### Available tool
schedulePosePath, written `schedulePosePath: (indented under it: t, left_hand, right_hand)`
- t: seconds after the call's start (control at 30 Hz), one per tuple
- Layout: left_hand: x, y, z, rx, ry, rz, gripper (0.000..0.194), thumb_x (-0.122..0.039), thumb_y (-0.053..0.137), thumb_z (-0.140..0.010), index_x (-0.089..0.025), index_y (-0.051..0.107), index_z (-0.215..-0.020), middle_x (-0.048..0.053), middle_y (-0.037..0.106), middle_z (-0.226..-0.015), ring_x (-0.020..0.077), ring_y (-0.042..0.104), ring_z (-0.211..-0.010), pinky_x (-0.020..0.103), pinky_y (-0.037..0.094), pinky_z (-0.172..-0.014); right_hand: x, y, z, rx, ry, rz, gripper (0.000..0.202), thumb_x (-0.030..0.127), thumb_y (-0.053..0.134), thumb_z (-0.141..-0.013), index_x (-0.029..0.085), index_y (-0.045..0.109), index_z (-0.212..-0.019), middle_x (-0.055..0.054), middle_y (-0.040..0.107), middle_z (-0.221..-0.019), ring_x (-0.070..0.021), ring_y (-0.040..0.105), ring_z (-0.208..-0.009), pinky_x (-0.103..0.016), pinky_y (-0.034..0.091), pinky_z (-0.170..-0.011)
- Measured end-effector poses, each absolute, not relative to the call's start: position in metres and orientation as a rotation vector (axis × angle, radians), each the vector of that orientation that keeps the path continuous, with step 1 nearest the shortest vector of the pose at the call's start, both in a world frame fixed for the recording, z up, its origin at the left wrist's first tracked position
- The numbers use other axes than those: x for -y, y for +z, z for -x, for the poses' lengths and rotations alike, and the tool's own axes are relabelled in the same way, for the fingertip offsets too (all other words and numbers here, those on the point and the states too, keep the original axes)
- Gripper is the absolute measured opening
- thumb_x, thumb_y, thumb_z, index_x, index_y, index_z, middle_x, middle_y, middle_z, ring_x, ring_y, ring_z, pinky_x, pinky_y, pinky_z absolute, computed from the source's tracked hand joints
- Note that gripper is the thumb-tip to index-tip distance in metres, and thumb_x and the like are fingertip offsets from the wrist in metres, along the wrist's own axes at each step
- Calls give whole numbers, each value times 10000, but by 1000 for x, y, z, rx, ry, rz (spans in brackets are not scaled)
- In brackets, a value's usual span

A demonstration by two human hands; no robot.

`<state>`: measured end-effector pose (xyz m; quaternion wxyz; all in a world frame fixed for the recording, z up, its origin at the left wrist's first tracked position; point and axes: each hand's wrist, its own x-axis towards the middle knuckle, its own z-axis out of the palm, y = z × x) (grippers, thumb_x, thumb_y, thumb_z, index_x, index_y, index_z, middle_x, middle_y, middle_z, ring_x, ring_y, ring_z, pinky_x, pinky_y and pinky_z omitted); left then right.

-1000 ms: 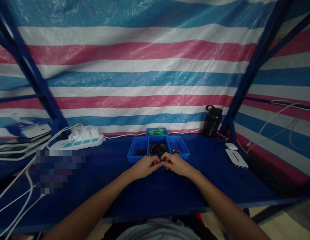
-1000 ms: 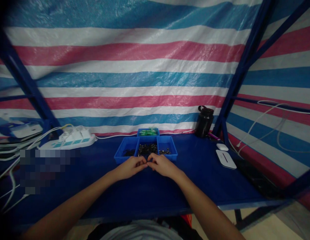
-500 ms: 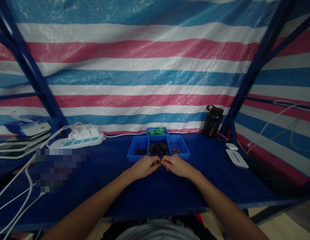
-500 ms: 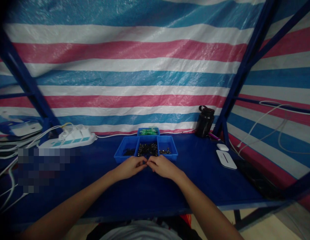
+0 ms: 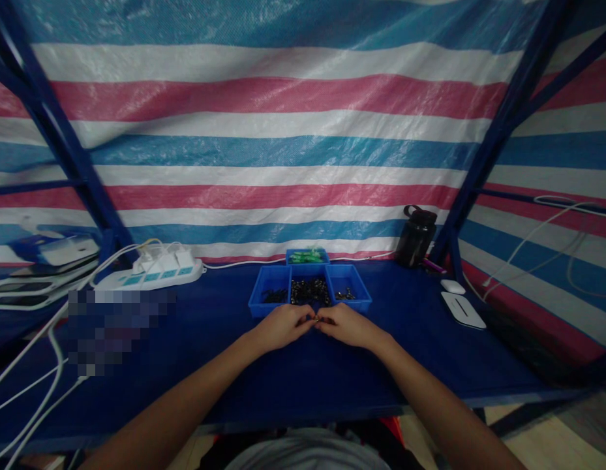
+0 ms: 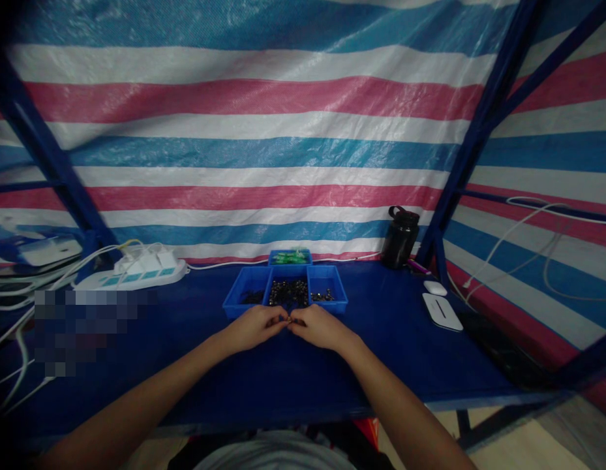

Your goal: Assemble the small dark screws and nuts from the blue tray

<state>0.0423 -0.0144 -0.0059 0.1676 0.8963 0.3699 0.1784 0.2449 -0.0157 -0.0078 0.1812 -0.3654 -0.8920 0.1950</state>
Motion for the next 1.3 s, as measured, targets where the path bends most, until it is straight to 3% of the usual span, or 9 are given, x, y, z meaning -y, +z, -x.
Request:
schedulePosePath:
  t: [0.57, 1.3]
  left_hand:
    - [18, -3, -41, -1023, 517, -2623, 154, -243, 449, -911, -196, 568, -996, -2, 632, -766, 134, 586, -675, 197, 363, -588]
    - [19, -3, -39, -995, 562, -2610, 243, -271, 419, -922, -209, 454, -1155, -14, 621, -763, 133, 586, -660, 203, 372, -563]
  right_hand:
    - [17, -4, -245, 2434, 556, 1036, 177, 222, 462, -891, 162, 604, -804, 0, 625, -664, -118, 558, -596, -198, 351, -555]
    - [14, -2, -246, 2173, 680, 1101, 256, 373, 446, -909, 173, 585, -829, 28, 575, -576, -104, 529, -523, -198, 354, -512]
